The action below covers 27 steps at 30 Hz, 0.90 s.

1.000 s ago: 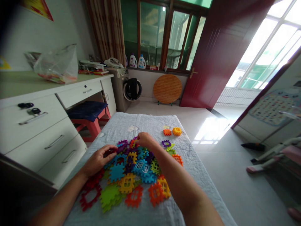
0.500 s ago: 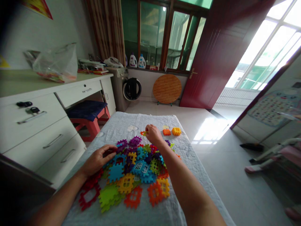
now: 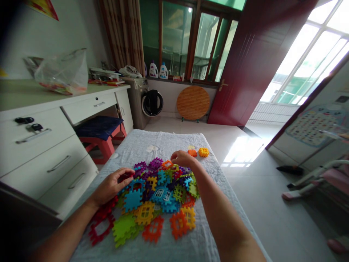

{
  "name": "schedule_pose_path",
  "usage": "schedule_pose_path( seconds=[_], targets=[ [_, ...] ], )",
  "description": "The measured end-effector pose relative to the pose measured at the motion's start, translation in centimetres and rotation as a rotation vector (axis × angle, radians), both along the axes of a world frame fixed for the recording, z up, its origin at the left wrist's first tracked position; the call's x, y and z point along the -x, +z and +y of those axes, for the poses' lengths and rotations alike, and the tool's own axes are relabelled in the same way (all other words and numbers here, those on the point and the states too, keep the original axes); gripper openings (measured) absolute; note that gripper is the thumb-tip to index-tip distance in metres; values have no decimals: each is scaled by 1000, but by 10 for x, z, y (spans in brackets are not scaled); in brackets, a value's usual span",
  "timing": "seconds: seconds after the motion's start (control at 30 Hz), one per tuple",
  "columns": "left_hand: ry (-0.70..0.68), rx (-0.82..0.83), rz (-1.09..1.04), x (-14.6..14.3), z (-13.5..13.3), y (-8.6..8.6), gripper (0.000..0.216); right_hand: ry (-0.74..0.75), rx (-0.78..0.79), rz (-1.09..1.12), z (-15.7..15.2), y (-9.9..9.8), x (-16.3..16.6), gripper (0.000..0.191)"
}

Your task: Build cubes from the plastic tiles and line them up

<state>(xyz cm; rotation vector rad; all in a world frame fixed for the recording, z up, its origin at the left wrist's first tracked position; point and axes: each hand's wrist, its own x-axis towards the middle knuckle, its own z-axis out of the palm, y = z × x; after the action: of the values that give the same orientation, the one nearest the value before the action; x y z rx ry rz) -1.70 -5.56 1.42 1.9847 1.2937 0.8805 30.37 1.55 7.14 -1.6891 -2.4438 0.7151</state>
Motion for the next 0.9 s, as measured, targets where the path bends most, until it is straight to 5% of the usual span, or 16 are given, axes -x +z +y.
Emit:
schedule_pose_path(
  seconds=[0.2, 0.47, 0.6, 0.73, 0.9],
  targets=[
    [6, -4, -11, -2, -1, 2, 31, -29, -163, -169, 2, -24, 23, 48],
    [1, 7, -13, 0, 0, -1, 31, 55, -153, -294, 2, -19, 40, 38],
    [2, 14, -8, 1, 0, -2, 32, 113, -101, -117, 4, -18, 36, 27],
    [1, 10, 1, 0, 1, -2, 33, -68, -33, 168, 17, -20, 21, 36],
    [0, 7, 11, 0, 2, -2, 34, -273, -154, 76, 36, -23, 0, 30]
  ],
)
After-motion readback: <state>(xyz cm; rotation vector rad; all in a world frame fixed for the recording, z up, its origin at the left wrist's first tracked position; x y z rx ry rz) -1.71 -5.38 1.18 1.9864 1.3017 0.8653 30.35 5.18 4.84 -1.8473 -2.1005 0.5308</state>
